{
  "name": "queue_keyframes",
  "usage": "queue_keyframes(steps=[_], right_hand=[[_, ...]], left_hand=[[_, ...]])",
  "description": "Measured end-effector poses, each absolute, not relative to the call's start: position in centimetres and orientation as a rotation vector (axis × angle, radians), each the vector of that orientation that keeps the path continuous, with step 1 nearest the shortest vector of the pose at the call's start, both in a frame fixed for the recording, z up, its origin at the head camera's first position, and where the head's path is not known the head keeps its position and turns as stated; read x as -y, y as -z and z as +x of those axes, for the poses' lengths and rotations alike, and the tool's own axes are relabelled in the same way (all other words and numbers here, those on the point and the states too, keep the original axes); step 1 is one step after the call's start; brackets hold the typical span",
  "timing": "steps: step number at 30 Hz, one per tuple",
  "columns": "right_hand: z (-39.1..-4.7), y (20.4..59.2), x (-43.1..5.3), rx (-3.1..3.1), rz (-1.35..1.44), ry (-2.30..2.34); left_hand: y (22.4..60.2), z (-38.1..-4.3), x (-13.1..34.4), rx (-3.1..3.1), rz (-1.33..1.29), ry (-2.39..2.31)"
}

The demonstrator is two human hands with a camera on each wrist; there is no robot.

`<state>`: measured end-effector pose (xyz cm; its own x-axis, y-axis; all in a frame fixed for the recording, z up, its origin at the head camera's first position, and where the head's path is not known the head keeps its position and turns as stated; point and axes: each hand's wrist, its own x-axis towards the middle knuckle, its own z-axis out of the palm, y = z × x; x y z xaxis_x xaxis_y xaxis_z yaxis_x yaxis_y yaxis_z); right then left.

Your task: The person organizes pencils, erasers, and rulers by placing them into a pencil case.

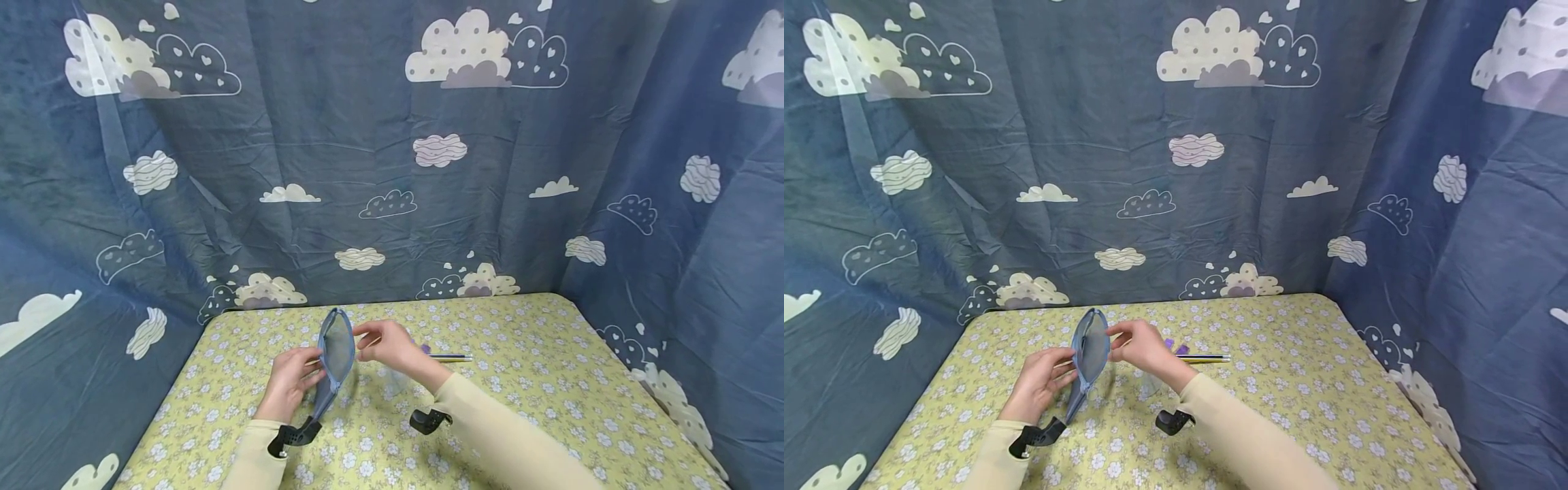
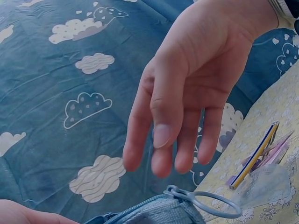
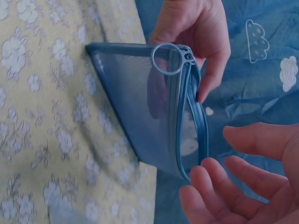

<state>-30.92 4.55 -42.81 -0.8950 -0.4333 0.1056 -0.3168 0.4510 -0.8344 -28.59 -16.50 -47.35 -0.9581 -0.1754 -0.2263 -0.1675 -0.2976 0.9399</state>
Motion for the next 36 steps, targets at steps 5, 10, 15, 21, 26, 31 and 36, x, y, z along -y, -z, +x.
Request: queue_keyframes(steps=[5,10,15,21,26,31,36], right_hand=[[-30.8,42.6,-5.5,-2.579,-0.662,1.444],[-30.6,42.3,-6.6,-2.603,-0.683,1.422],[-30.8,42.4,-8.0,-2.634,-0.724,1.378],[-31.2,42.5,-9.7,-2.676,-0.726,1.333],[-31.6,43.0,-11.0,-2.693,-0.730,1.325],[-31.8,43.3,-12.1,-2.700,-0.743,1.357],[-32.1,43.8,-13.3,-2.741,-0.759,1.341]], left_hand=[[47.5,-28.6,16.5,1.855,0.430,2.489],[47.5,-28.6,16.5,1.853,0.416,2.500],[47.5,-28.7,16.7,1.871,0.442,2.479],[47.5,-28.8,17.0,1.857,0.484,2.461],[47.6,-28.7,17.2,1.882,0.479,2.464],[47.6,-28.5,17.2,1.902,0.464,2.460],[47.6,-28.6,17.1,1.904,0.467,2.456]])
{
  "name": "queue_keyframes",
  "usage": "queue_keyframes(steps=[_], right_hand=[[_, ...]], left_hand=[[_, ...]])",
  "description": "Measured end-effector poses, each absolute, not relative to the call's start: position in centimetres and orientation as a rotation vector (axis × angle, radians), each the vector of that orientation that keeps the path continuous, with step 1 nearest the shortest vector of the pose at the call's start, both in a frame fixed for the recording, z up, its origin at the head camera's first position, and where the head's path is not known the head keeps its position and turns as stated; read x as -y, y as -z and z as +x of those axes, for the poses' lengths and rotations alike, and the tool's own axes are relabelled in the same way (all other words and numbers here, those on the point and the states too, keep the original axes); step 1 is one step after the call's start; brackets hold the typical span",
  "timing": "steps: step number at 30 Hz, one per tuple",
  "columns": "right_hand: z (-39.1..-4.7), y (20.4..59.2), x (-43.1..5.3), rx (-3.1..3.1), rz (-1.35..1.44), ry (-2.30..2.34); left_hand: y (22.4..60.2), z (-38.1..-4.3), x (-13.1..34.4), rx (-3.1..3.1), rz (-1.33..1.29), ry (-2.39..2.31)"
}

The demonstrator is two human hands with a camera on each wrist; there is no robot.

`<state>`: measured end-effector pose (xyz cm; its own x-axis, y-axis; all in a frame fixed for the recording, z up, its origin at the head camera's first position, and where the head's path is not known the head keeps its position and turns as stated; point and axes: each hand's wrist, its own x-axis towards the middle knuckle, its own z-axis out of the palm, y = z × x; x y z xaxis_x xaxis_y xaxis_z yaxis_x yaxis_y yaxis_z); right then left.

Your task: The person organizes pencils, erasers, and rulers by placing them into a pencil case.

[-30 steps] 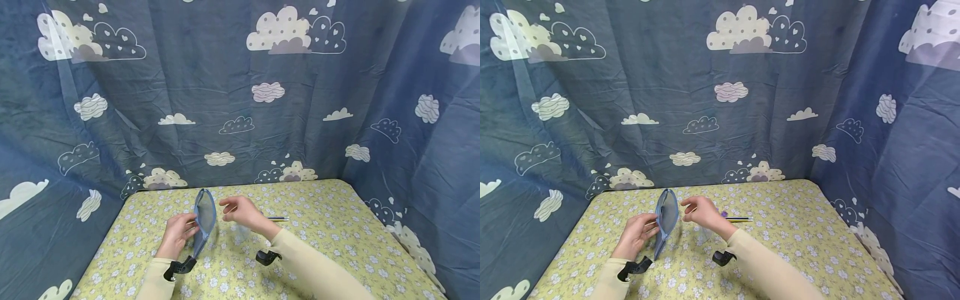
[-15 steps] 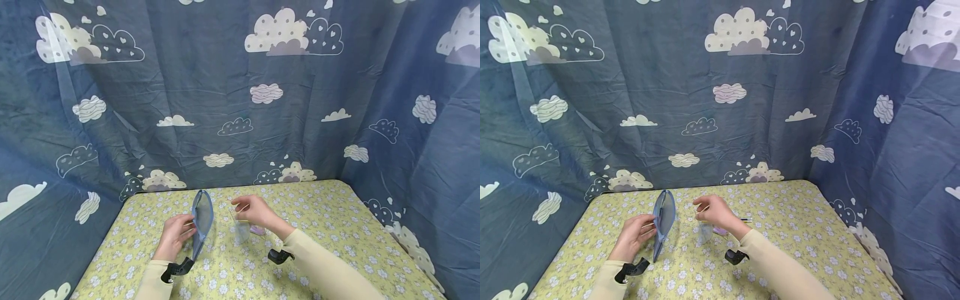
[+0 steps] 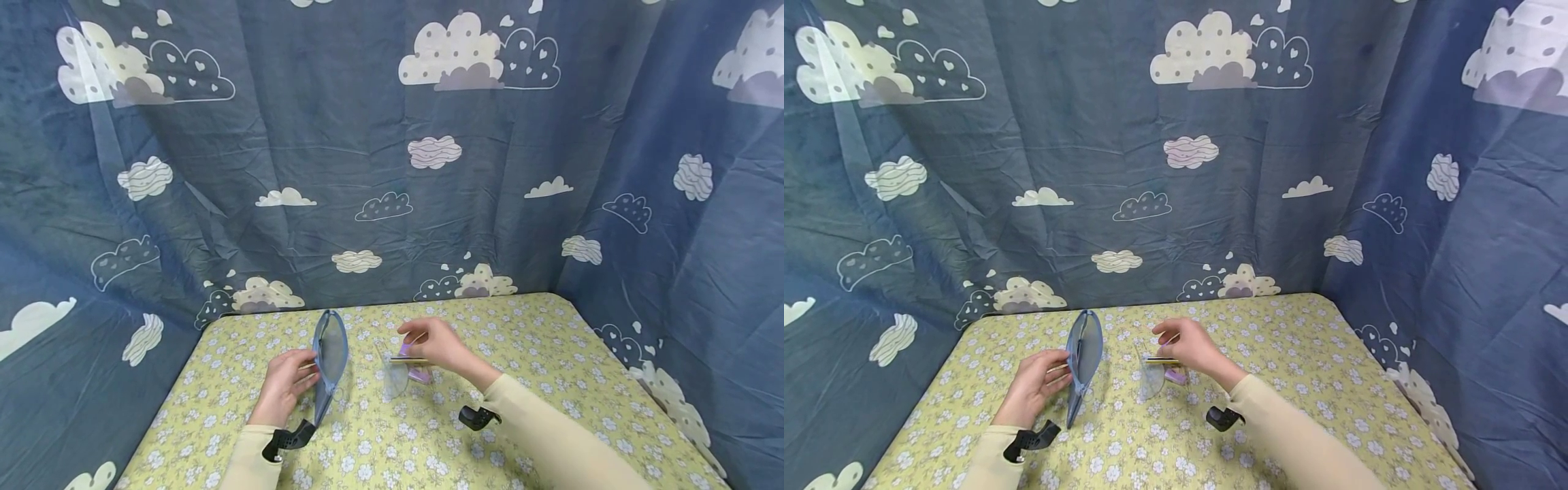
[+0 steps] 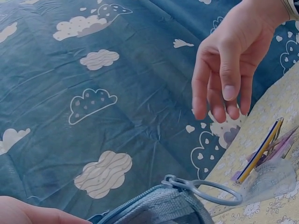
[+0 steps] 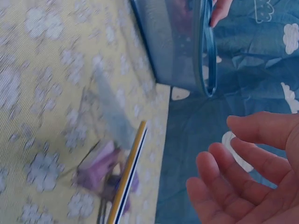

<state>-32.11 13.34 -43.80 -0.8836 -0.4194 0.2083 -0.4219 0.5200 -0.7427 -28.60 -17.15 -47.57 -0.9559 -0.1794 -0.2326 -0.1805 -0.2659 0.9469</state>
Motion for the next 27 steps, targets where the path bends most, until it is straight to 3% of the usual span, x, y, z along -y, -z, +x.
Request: queue_keyframes(steps=[27], right_hand=[[-33.7,47.0,-19.4,2.799,0.686,-1.301]], left_hand=[[47.6,-28.5,16.9,-1.893,-0.440,-2.447]])
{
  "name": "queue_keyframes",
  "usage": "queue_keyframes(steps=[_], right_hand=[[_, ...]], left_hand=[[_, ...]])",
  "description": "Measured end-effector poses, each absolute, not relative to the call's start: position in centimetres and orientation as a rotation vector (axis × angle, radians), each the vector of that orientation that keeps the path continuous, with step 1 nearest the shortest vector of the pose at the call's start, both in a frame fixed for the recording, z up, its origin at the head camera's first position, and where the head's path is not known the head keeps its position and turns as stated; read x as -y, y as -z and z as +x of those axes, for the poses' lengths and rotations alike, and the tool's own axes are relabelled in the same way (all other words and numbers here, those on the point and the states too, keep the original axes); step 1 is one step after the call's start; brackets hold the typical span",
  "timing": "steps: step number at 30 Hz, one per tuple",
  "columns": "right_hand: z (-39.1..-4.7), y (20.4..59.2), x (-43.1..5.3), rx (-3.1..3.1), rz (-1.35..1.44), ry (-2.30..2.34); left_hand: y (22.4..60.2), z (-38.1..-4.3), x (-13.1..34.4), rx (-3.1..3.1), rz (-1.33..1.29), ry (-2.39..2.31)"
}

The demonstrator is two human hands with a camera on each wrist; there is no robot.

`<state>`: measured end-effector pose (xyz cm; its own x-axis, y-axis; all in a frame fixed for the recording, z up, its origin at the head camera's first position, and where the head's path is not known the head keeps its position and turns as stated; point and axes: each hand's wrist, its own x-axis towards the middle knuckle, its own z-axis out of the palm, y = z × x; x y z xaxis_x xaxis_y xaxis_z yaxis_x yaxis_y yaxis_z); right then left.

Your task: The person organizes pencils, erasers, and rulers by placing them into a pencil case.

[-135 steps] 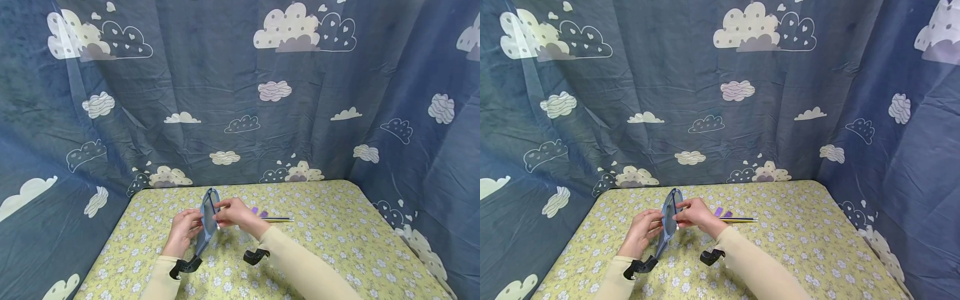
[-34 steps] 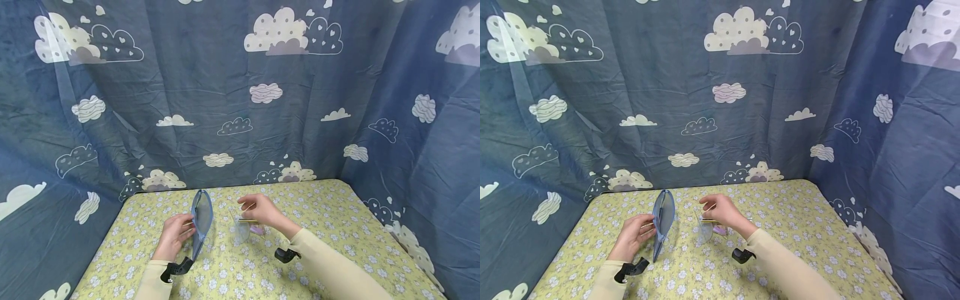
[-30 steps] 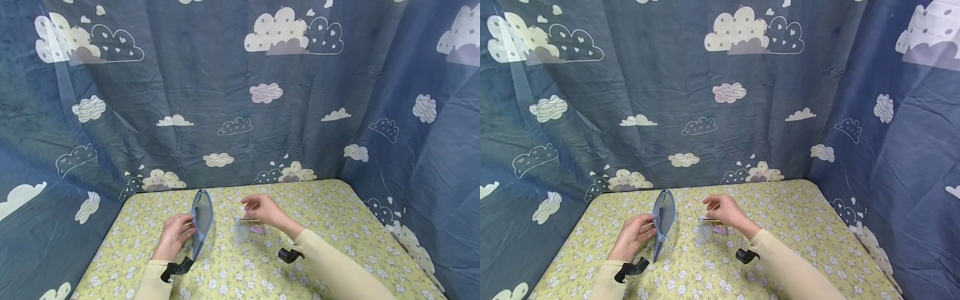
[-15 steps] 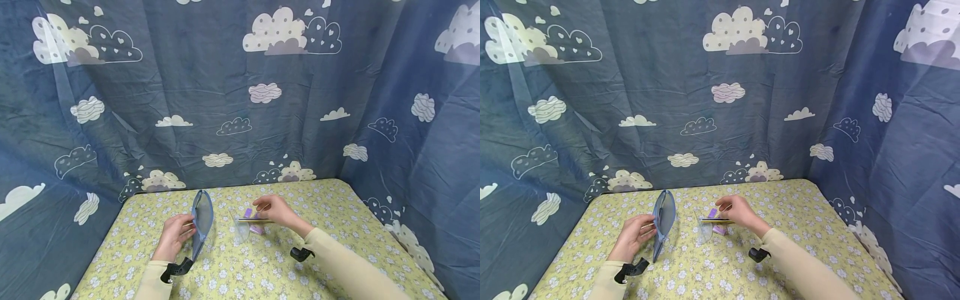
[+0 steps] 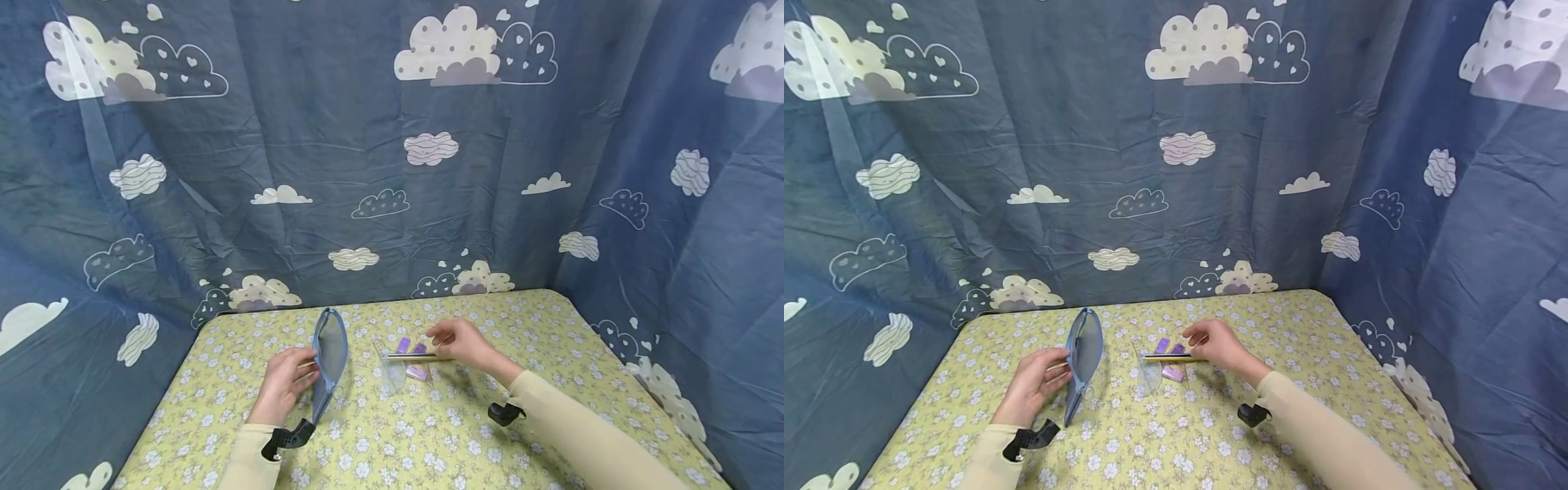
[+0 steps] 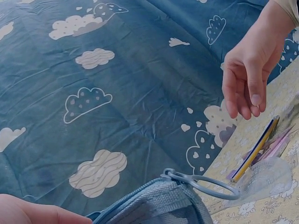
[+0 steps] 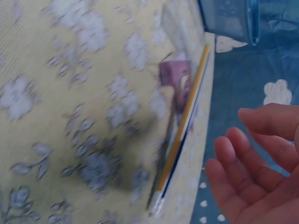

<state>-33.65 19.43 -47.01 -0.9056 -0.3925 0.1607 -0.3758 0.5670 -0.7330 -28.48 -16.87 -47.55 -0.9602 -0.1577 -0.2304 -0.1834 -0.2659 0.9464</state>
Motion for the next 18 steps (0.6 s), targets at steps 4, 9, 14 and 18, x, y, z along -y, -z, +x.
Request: queue_keyframes(steps=[4,9,14,18], right_hand=[[-33.9,47.9,-20.0,-2.779,-0.670,1.259],[-34.0,48.7,-20.5,-2.774,-0.651,1.257],[-34.0,49.4,-20.8,-2.764,-0.647,1.241],[-34.1,50.0,-21.0,-2.759,-0.640,1.230]], left_hand=[[47.6,-28.4,16.9,-1.883,-0.435,-2.453],[47.7,-28.5,16.9,-1.879,-0.438,-2.458],[48.0,-28.8,16.9,-1.910,-0.438,-2.463],[48.9,-29.3,17.2,-1.943,-0.376,-2.456]])
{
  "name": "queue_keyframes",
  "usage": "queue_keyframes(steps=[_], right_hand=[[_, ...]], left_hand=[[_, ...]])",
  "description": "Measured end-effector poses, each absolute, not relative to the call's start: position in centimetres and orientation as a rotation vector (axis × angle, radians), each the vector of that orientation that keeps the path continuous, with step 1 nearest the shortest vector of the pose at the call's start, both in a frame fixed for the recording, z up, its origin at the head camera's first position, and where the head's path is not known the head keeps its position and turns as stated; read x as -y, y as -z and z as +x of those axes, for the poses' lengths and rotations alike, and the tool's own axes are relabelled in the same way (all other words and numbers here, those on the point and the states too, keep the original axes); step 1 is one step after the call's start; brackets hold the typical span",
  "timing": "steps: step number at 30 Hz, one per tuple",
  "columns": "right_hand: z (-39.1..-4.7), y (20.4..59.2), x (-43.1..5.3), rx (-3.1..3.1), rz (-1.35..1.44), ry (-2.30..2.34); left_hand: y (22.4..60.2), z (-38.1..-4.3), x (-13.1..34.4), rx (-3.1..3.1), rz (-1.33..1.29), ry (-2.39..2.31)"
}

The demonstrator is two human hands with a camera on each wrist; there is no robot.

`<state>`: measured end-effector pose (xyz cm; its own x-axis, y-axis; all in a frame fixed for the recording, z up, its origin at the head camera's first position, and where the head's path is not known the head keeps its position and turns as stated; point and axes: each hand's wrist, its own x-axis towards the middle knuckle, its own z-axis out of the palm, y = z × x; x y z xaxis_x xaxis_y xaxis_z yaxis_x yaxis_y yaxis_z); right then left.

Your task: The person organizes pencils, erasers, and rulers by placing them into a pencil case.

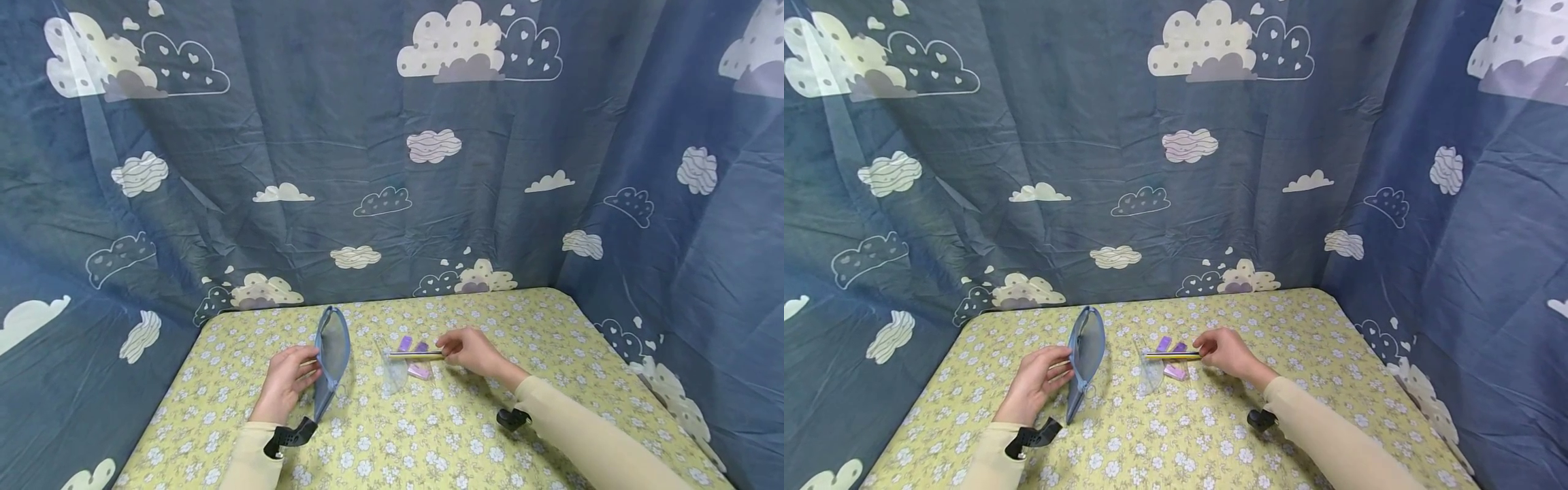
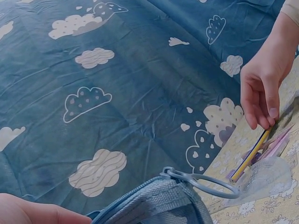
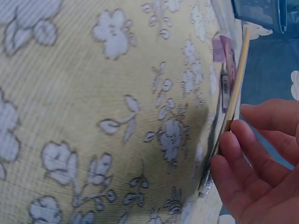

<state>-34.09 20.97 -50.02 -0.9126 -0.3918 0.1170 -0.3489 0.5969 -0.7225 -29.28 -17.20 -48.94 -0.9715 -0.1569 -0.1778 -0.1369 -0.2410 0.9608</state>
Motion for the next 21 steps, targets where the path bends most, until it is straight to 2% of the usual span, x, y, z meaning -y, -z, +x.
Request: queue_keyframes(steps=[21], right_hand=[[-34.6,51.2,-21.1,-2.862,-0.597,1.171]], left_hand=[[47.7,-28.7,16.8,1.896,0.454,2.477]])
